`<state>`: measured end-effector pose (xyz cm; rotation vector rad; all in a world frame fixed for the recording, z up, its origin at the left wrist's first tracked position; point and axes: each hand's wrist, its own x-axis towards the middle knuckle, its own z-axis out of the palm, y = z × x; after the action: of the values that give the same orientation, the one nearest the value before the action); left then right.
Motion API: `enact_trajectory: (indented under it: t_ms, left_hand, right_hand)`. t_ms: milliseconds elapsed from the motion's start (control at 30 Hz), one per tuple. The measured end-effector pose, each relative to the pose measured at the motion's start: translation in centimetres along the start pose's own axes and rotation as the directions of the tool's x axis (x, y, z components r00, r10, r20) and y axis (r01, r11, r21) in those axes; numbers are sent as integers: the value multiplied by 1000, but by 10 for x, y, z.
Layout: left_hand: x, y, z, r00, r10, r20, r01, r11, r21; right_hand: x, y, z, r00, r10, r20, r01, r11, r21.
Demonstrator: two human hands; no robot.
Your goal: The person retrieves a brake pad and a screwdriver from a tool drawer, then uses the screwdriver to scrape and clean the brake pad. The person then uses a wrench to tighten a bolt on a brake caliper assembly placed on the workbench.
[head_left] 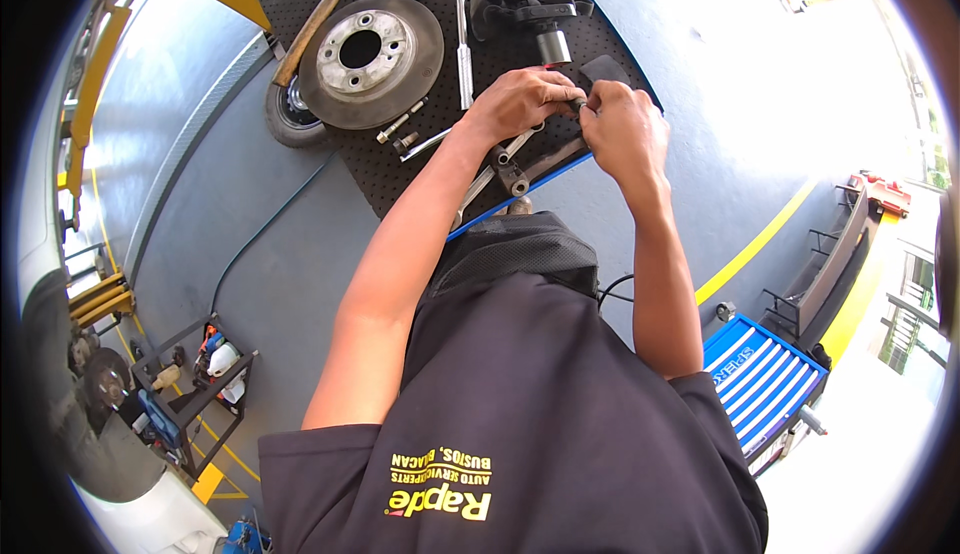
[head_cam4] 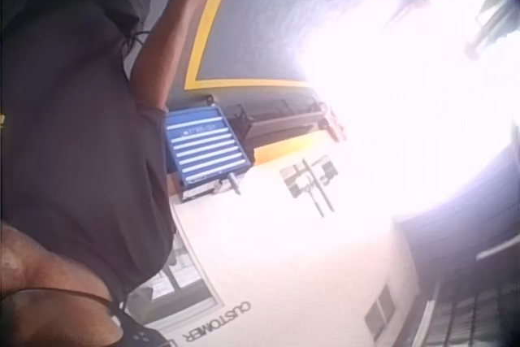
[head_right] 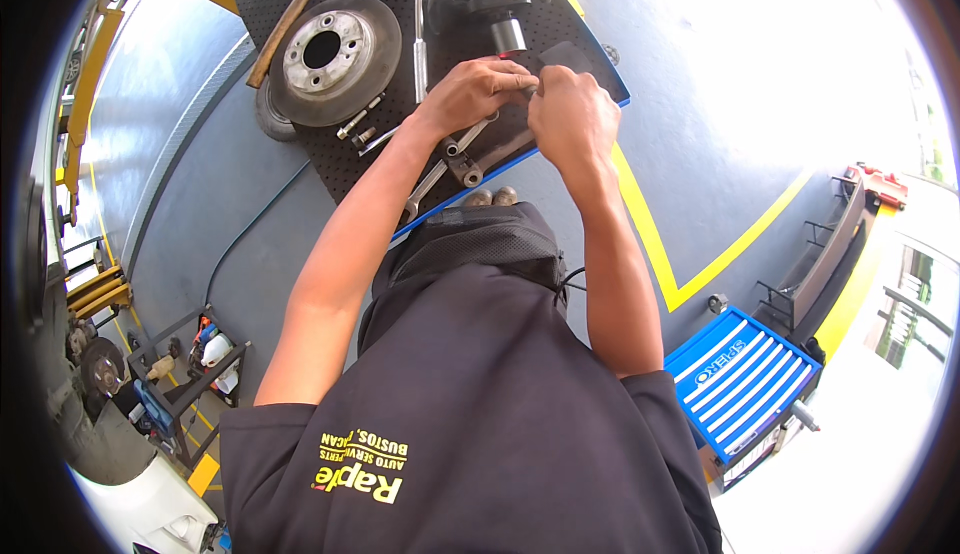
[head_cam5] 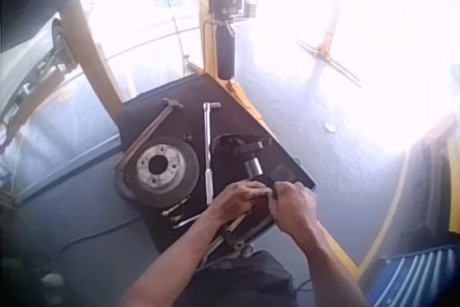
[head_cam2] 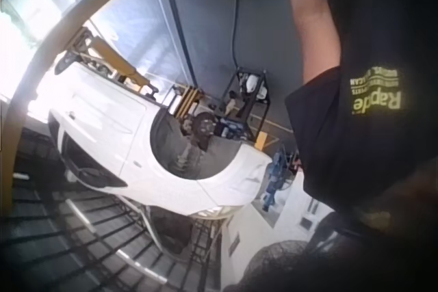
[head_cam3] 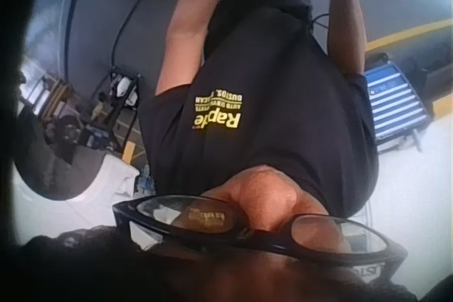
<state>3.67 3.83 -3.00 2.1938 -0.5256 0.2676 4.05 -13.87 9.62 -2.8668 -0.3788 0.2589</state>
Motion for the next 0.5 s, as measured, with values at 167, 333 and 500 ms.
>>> enact_trajectory:
  t_ms: [167, 333, 500]
  left_hand:
    - [-3, 0, 0, 1000, -12, 17, 12, 1000, -13]
    - [-1, -6, 7, 999, 19, -34, -18, 1000, 5]
    - [-3, -3, 4, 1000, -15, 8, 15, 1000, -6]
  right_hand:
    - [-5, 3, -15, 998, -19, 58, 19, 1000, -11]
    - [9, 10, 5, 1000, -2, 2, 2, 999, 38]
    - [-8, 1, -28, 997, 24, 79, -22, 1000, -20]
